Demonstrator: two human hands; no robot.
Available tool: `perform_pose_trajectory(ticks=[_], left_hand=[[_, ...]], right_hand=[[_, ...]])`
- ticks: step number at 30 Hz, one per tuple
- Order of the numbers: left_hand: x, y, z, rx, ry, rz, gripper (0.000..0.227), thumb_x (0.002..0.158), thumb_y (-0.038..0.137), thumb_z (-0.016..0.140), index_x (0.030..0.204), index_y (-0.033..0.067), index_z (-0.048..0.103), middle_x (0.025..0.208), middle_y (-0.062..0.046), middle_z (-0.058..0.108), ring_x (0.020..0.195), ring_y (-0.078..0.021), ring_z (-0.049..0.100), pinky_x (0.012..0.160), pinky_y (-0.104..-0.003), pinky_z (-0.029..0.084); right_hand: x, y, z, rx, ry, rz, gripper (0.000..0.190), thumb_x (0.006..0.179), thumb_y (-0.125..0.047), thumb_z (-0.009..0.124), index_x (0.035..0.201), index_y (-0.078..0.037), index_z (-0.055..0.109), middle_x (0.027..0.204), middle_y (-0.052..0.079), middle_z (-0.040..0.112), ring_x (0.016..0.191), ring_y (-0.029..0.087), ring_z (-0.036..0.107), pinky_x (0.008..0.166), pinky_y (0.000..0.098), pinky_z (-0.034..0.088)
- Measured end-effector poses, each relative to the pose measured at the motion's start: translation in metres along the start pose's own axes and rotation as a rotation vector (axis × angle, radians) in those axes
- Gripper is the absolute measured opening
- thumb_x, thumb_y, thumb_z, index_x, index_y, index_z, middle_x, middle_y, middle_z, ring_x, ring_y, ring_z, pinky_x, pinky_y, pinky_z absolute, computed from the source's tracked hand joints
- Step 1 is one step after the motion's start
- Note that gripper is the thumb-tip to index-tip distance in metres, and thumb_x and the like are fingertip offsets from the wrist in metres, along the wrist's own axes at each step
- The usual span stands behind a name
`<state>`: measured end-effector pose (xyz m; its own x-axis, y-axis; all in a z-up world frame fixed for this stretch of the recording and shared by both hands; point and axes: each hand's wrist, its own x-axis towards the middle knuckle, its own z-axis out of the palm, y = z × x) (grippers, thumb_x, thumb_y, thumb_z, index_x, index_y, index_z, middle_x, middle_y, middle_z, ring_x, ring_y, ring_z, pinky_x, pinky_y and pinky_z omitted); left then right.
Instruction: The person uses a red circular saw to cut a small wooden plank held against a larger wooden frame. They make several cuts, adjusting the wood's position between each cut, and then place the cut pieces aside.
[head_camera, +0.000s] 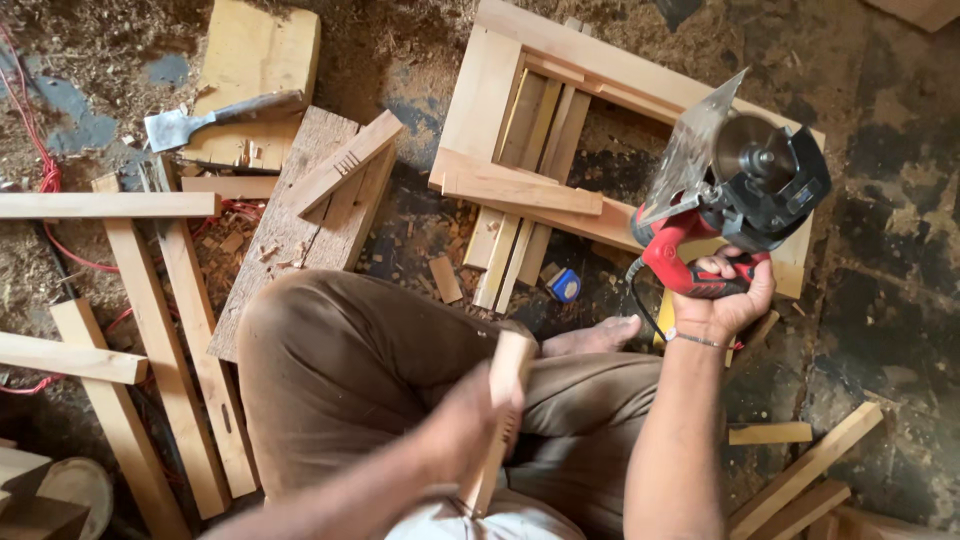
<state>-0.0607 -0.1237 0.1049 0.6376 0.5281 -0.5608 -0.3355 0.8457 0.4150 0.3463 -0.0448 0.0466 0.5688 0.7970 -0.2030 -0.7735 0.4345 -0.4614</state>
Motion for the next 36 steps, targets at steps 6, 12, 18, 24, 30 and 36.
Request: perform_pose_trajectory(ticks=[6, 12, 18, 24, 30, 36], left_hand=[[0.005, -0.022, -0.038, 1.118, 0.005, 0.462, 0.066, 0.083, 0.042, 0.084, 0.131, 0.0054, 0.056, 0.109, -0.02, 0.064, 0.087, -0.0336, 0.066, 0.074, -0.044, 0.058], [0.125, 0.136, -0.03, 2.108, 0.356, 0.776, 0.052, 0.089, 0.046, 0.073, 0.128, 0.0138, 0.064, 0.11, -0.01, 0.07, 0.098, -0.0261, 0.068, 0.086, -0.047, 0.053], [0.188, 0.183, -0.04, 2.044, 0.406, 0.733, 0.056, 0.086, 0.039, 0.077, 0.138, 0.0228, 0.06, 0.132, -0.005, 0.065, 0.122, -0.0257, 0.057, 0.104, -0.048, 0.041], [0.202, 0.176, -0.04, 2.049, 0.375, 0.635, 0.063, 0.085, 0.043, 0.079, 0.14, 0.0202, 0.058, 0.132, -0.007, 0.064, 0.12, -0.025, 0.057, 0.106, -0.049, 0.04], [0.206, 0.183, -0.04, 2.106, 0.334, 0.545, 0.049, 0.089, 0.037, 0.079, 0.134, 0.0253, 0.064, 0.126, -0.005, 0.069, 0.106, -0.0246, 0.065, 0.095, -0.047, 0.048], [0.197, 0.195, -0.054, 2.083, 0.39, 0.612, 0.048, 0.085, 0.033, 0.082, 0.129, 0.0244, 0.067, 0.119, -0.004, 0.072, 0.102, -0.0234, 0.067, 0.096, -0.05, 0.049]], right_hand=[[-0.004, -0.005, -0.005, -0.015, -0.03, 0.051, 0.023, 0.103, -0.029, 0.061, 0.106, -0.007, 0.065, 0.092, 0.004, 0.065, 0.068, 0.013, 0.058, 0.065, 0.0278, 0.052], [-0.003, -0.007, -0.009, -0.009, -0.06, 0.051, 0.023, 0.106, -0.029, 0.06, 0.107, -0.006, 0.064, 0.093, 0.005, 0.065, 0.068, 0.012, 0.056, 0.065, 0.0273, 0.051], [-0.002, -0.002, -0.006, -0.003, 0.014, 0.01, 0.031, 0.103, -0.036, 0.059, 0.108, -0.007, 0.064, 0.093, 0.007, 0.065, 0.067, 0.014, 0.057, 0.065, 0.0275, 0.052], [-0.009, -0.004, -0.003, 0.005, 0.076, 0.017, 0.036, 0.103, -0.042, 0.062, 0.11, -0.006, 0.063, 0.093, 0.007, 0.064, 0.068, 0.014, 0.056, 0.067, 0.0276, 0.052], [-0.01, -0.003, -0.004, 0.002, 0.076, 0.014, 0.035, 0.104, -0.04, 0.064, 0.109, -0.006, 0.063, 0.094, 0.007, 0.064, 0.068, 0.013, 0.056, 0.067, 0.0269, 0.052], [-0.007, -0.002, -0.005, -0.026, 0.085, 0.015, 0.034, 0.102, -0.042, 0.064, 0.107, -0.009, 0.063, 0.093, 0.005, 0.064, 0.068, 0.013, 0.056, 0.068, 0.0278, 0.052]])
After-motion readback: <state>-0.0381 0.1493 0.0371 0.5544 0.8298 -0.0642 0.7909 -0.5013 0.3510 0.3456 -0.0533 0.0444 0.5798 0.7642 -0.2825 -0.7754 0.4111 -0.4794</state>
